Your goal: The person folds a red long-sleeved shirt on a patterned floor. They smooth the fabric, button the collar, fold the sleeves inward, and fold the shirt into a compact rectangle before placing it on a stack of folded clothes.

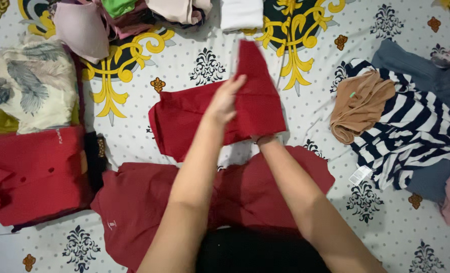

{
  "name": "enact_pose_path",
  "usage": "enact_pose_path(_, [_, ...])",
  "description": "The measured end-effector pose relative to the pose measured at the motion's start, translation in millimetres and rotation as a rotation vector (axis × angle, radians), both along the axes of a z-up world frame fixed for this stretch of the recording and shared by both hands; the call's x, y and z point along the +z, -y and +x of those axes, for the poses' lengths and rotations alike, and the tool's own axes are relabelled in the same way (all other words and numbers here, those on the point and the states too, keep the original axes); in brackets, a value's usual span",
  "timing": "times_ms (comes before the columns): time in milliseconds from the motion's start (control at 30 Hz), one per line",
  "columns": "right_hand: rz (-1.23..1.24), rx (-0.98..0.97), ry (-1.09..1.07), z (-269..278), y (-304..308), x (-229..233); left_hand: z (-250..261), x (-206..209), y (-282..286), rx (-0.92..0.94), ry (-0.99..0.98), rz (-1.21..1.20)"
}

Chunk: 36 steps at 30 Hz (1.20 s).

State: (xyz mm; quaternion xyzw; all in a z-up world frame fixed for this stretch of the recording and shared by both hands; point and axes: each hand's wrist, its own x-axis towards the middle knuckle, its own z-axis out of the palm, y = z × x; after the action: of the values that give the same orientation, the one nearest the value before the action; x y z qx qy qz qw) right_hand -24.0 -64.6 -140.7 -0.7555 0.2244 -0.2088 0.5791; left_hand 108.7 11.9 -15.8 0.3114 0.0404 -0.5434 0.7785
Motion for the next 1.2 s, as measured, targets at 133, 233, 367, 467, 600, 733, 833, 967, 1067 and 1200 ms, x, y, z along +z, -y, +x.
enact_pose_path(133, [-0.252, 0.109, -0.211, 0.2, -12.1, 9.5, 25.9, -50.8, -92.1, 0.261, -0.032, 0.071])
enact_pose_path(233, [-0.384, 0.155, -0.275, -2.6, -42.4, 16.8, 31.9, -92.5, -154.2, 0.341, -0.158, 0.002])
enact_pose_path(367, [-0.480, 0.202, -0.323, 1.4, -72.2, 24.4, 36.3, -126.1, -212.5, 0.398, -0.195, 0.000])
enact_pose_path(467, [-0.529, 0.220, -0.353, 4.0, -84.6, 25.8, 35.8, -134.4, -232.7, 0.422, -0.099, 0.059])
enact_pose_path(600, [-0.596, 0.204, -0.410, -1.4, -92.6, 28.5, 37.4, -122.7, -233.3, 0.406, -0.025, 0.359])
enact_pose_path(733, [-0.722, 0.190, -0.530, -25.3, -104.0, 52.8, 34.8, -87.6, -238.1, 0.211, 0.344, 0.588])
enact_pose_path(833, [-0.762, 0.481, -0.827, -33.6, -125.2, 89.7, 33.9, -59.7, -247.7, 0.036, 0.848, 0.679])
enact_pose_path(967, [-0.569, 0.610, -0.809, -20.2, -171.7, 138.4, 29.1, -43.9, -254.7, -0.076, 1.192, 0.783])
enact_pose_path(1067, [-0.695, 0.606, -0.441, 1.1, -192.1, 157.6, 22.1, -41.3, -251.1, -0.073, 1.200, 0.974])
enact_pose_path(1200, [-0.865, 0.730, -0.684, 24.0, -209.1, 146.8, 5.0, -44.4, -261.4, -0.050, 1.225, 1.197])
